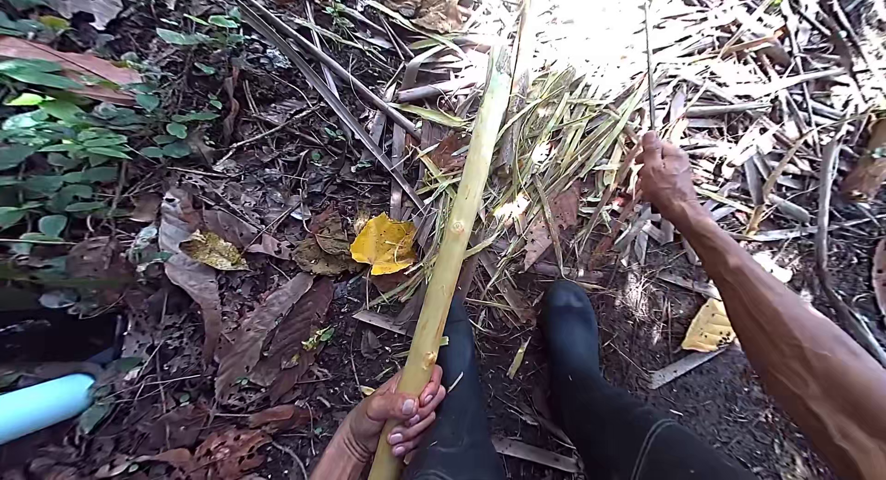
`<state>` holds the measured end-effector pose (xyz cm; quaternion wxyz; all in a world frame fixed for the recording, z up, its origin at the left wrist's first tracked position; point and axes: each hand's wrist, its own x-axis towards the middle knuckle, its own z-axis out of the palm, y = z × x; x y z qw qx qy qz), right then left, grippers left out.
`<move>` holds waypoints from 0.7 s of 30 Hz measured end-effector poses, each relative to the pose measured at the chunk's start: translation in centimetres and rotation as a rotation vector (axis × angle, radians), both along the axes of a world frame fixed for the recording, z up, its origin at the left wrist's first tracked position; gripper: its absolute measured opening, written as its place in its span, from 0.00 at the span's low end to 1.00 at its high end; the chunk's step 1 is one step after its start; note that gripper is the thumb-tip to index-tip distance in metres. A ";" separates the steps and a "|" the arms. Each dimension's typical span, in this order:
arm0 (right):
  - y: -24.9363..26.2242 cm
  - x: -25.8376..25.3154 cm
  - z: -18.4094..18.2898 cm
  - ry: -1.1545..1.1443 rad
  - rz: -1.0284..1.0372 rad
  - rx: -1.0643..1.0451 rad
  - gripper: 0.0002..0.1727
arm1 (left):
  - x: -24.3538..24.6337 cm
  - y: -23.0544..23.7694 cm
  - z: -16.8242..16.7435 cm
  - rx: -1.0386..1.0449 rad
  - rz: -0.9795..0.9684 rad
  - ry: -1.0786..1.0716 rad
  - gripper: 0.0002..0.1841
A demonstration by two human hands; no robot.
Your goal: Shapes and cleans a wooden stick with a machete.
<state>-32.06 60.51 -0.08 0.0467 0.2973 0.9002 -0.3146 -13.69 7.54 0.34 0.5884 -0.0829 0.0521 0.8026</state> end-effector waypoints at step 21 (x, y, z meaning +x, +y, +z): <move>-4.7 3.2 6.1 0.166 1.034 0.423 0.34 | 0.1 0.1 1.0 -0.145 -0.017 0.145 0.12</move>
